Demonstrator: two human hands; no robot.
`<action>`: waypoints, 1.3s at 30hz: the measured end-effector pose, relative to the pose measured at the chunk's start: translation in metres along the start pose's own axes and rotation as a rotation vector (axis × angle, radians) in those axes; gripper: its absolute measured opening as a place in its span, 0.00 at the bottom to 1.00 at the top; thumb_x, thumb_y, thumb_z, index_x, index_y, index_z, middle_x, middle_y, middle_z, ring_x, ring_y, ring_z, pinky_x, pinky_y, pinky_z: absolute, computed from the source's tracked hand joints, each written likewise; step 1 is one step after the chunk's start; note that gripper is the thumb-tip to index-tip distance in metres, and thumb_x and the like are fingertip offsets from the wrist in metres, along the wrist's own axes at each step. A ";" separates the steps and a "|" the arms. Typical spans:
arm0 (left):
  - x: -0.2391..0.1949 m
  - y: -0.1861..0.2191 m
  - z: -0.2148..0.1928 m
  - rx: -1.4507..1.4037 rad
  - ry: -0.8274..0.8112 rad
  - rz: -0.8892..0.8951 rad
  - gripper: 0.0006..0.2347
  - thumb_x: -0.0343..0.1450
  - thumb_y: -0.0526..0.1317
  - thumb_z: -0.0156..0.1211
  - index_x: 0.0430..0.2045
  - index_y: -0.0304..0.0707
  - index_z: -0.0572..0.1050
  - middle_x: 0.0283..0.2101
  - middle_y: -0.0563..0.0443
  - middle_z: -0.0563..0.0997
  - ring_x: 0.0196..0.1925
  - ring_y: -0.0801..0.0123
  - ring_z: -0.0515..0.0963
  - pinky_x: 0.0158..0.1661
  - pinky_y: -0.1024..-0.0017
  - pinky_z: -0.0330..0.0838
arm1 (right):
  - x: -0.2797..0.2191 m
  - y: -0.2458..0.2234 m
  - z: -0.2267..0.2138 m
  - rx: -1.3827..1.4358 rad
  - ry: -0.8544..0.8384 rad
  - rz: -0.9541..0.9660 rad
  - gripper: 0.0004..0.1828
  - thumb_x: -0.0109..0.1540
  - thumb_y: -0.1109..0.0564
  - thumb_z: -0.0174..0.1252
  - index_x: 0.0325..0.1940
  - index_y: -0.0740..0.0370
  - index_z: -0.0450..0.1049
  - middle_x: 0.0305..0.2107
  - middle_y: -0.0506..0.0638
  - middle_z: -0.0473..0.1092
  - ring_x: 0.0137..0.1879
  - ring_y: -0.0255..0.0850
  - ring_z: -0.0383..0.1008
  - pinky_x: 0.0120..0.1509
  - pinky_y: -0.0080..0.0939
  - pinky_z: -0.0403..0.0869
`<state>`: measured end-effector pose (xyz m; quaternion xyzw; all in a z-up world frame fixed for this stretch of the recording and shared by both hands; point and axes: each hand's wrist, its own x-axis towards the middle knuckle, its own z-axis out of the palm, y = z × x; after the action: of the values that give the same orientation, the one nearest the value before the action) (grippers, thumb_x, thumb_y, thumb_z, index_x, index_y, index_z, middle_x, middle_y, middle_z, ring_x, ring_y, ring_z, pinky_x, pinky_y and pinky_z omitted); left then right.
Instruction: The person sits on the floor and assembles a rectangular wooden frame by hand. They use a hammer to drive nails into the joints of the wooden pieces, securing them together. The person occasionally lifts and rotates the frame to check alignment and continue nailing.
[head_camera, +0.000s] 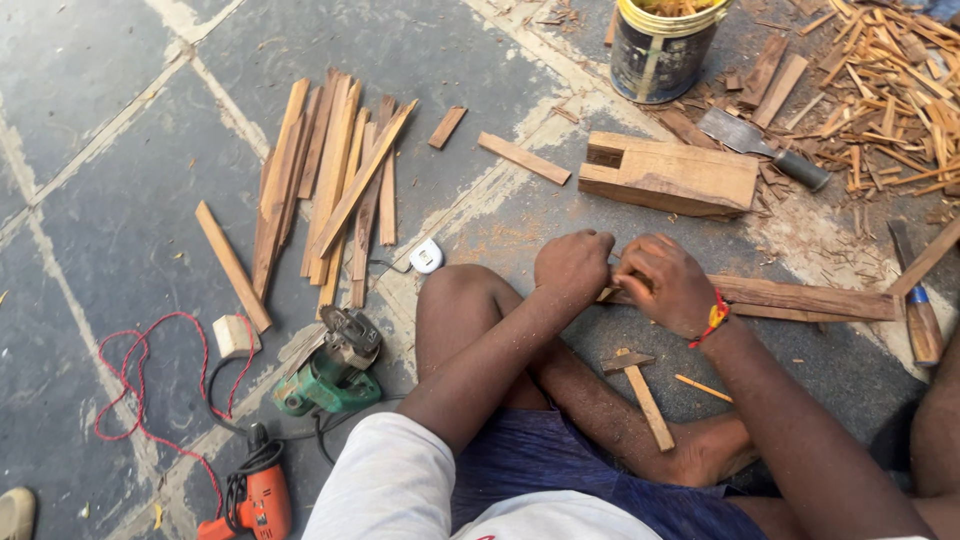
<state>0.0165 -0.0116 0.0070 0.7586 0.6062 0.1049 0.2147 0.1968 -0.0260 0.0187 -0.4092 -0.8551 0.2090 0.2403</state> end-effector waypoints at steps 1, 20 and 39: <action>0.001 -0.002 0.002 0.002 0.014 -0.001 0.08 0.68 0.43 0.57 0.32 0.40 0.79 0.38 0.43 0.83 0.42 0.50 0.84 0.42 0.54 0.76 | 0.004 -0.004 0.000 -0.010 0.030 0.041 0.07 0.59 0.58 0.65 0.34 0.63 0.73 0.36 0.53 0.72 0.45 0.47 0.75 0.52 0.49 0.76; -0.009 -0.020 -0.018 0.175 0.140 0.134 0.04 0.69 0.33 0.58 0.21 0.37 0.74 0.30 0.42 0.78 0.32 0.45 0.79 0.32 0.51 0.71 | -0.165 0.042 -0.054 0.086 -0.082 0.464 0.09 0.63 0.55 0.58 0.31 0.62 0.73 0.26 0.52 0.71 0.32 0.46 0.74 0.40 0.48 0.73; 0.000 -0.008 -0.038 0.270 0.076 0.089 0.05 0.63 0.31 0.62 0.29 0.40 0.79 0.34 0.42 0.80 0.36 0.44 0.80 0.37 0.51 0.73 | -0.192 0.072 -0.051 -0.207 -0.485 0.963 0.14 0.60 0.48 0.64 0.43 0.57 0.81 0.43 0.59 0.78 0.53 0.56 0.79 0.57 0.56 0.76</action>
<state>-0.0060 -0.0027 0.0372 0.8022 0.5882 0.0604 0.0828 0.3749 -0.1299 -0.0265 -0.7158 -0.6182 0.2984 -0.1281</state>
